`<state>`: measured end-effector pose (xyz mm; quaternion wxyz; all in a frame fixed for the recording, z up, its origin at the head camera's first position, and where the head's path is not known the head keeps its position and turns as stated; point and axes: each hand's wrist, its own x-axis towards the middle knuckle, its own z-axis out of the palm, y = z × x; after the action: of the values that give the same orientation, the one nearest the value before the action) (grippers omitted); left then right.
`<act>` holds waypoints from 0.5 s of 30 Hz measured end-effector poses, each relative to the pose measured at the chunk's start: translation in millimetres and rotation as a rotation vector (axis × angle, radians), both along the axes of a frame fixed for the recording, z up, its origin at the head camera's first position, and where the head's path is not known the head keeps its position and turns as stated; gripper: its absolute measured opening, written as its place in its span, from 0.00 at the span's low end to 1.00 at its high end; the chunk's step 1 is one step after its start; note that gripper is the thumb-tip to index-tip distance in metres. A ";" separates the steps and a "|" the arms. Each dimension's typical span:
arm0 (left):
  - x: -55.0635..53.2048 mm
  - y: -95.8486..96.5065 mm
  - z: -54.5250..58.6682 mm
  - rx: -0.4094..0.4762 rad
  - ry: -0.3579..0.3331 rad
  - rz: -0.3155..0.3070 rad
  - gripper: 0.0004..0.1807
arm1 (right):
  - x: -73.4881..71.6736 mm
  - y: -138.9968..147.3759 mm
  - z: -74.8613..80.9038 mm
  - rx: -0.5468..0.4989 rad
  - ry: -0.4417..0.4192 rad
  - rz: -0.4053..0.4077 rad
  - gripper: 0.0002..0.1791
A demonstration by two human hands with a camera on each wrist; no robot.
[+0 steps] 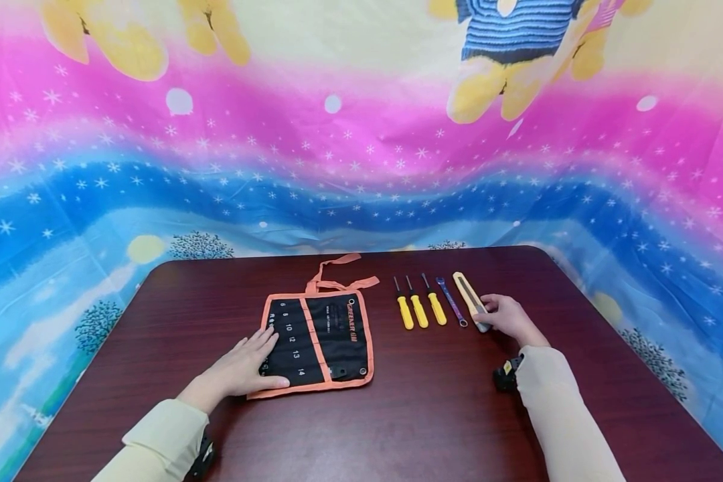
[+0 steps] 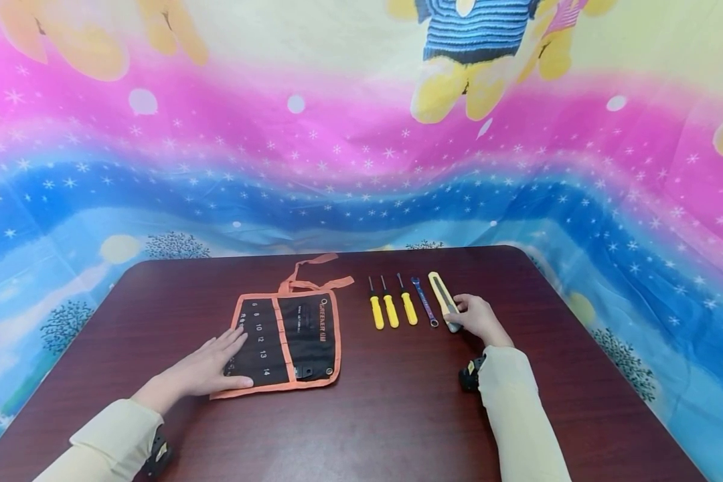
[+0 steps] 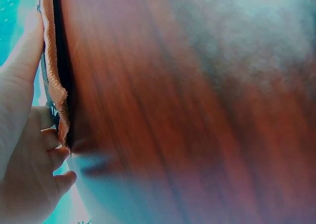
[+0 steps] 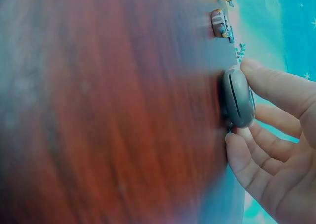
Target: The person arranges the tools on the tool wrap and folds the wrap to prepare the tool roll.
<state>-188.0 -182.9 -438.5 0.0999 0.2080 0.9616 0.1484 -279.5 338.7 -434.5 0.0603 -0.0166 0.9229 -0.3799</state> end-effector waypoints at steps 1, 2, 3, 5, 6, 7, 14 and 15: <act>0.2 -0.1 0.5 0.001 0.002 -0.002 0.54 | 0.3 -0.3 0.4 0.001 -0.002 0.004 0.32; 0.6 0.1 0.9 -0.001 0.000 -0.001 0.54 | 0.4 -0.5 0.5 0.003 -0.004 0.004 0.32; 1.0 0.1 1.3 0.000 -0.001 -0.001 0.54 | 0.6 -0.8 0.7 0.004 -0.007 -0.001 0.31; 1.6 0.3 1.8 0.002 -0.002 -0.002 0.54 | 0.8 -1.0 0.7 0.010 -0.011 0.004 0.30; 2.0 0.5 2.3 0.003 -0.004 -0.002 0.54 | 1.0 -1.1 0.8 0.013 -0.013 0.008 0.29; 2.0 0.5 2.3 0.005 -0.005 -0.003 0.54 | 1.2 -1.2 0.7 0.012 -0.015 0.005 0.29; 1.2 0.3 1.2 -0.001 -0.005 0.002 0.55 | 2.6 -3.4 0.6 -0.037 -0.042 -0.021 0.26; 1.1 0.2 0.9 0.000 -0.003 -0.001 0.55 | 2.7 -3.8 0.8 -0.043 -0.044 -0.025 0.26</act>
<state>-186.9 -182.7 -437.5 0.1014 0.2085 0.9613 0.1489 -276.8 334.9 -433.7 0.0755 0.0020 0.9131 -0.4006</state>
